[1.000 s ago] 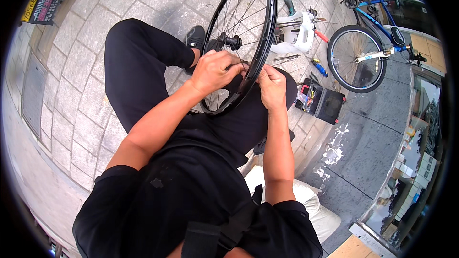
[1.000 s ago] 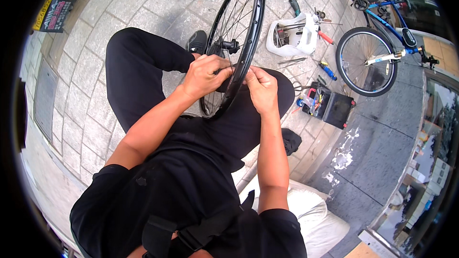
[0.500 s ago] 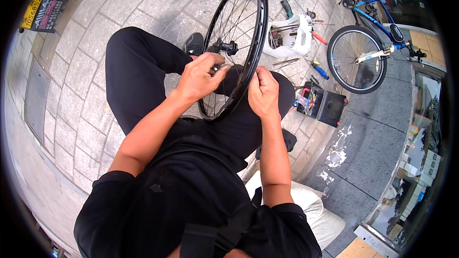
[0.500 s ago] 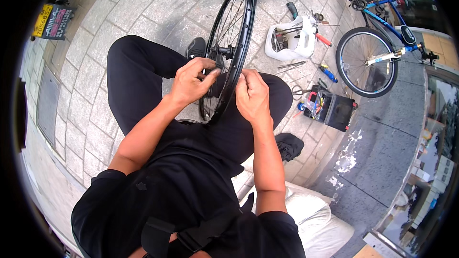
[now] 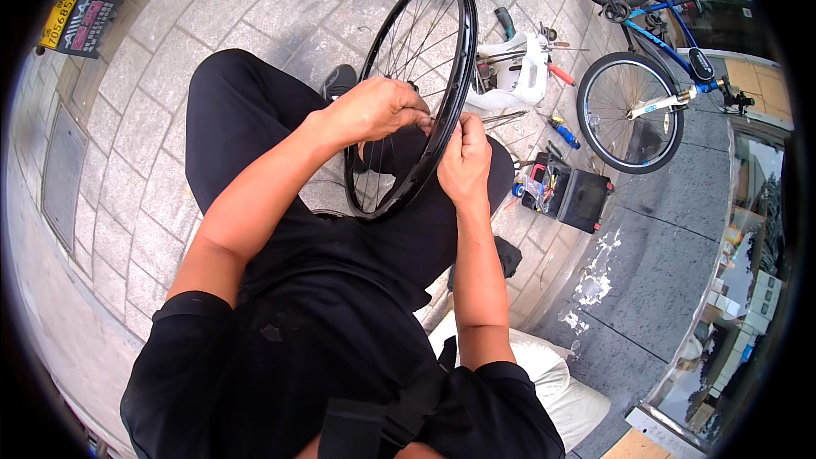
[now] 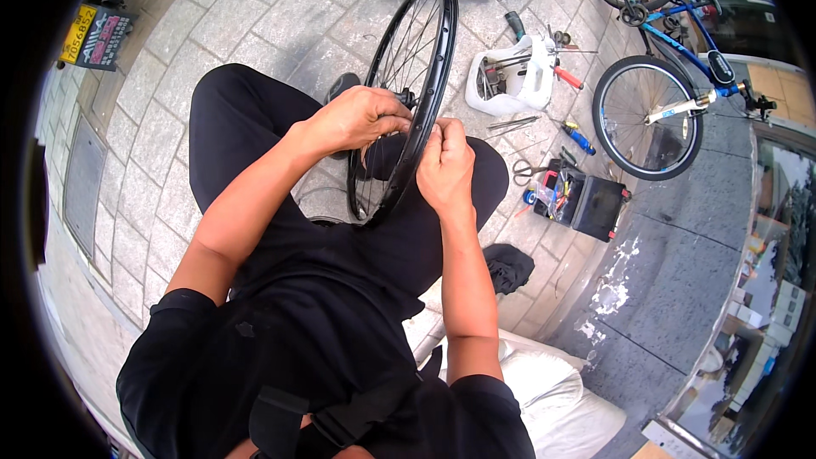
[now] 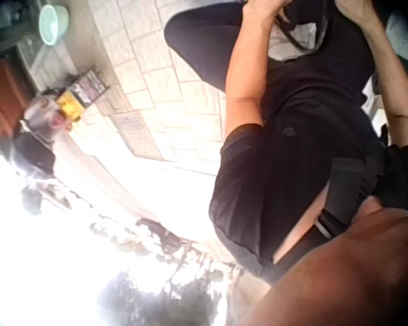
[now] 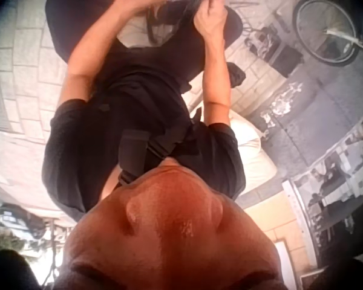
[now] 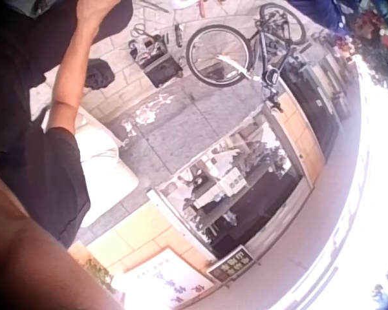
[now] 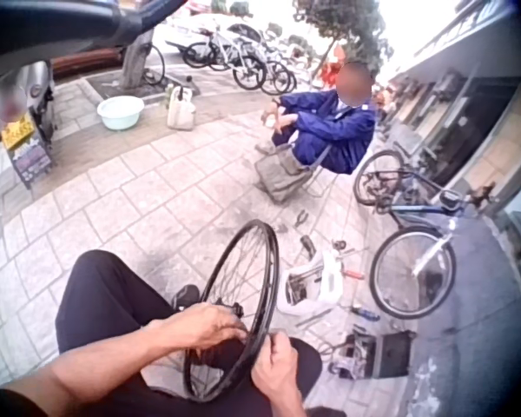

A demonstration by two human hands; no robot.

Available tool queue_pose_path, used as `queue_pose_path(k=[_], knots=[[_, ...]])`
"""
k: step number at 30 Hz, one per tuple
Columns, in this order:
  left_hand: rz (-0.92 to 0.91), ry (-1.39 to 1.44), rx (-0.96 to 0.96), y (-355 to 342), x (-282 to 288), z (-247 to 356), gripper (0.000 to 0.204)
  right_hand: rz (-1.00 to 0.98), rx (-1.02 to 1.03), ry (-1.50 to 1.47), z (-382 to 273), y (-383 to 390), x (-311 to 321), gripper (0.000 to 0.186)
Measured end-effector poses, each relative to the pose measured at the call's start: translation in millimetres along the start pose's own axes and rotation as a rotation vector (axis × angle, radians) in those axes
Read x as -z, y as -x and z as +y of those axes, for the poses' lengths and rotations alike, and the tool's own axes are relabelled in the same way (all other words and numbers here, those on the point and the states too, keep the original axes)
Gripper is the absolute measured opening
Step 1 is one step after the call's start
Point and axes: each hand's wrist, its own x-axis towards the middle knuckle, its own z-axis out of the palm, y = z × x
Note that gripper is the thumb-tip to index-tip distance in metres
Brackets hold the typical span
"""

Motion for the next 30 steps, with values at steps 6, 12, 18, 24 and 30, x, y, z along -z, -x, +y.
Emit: queue_pose_path(k=[6,12,18,24,30], knots=[[0.216,-0.116,-0.150,-1,-6,-10,0.014,0.054,0.013,0.050,-22,-18,-5,0.009],[0.396,-0.118,-0.170,15,-17,-21,0.014,-0.195,0.085,-0.161,-6,-28,1,0.010],[0.465,-0.120,-0.072,23,-4,-34,0.018,-0.294,-0.047,-0.352,-6,-40,7,0.012],[0.614,-0.193,-0.036,8,-7,-31,0.030,-0.265,0.020,-0.001,-13,-46,7,0.016],[0.270,-0.418,-0.038,-11,-3,-15,0.045,-0.173,0.143,0.089,-33,-52,7,0.027]])
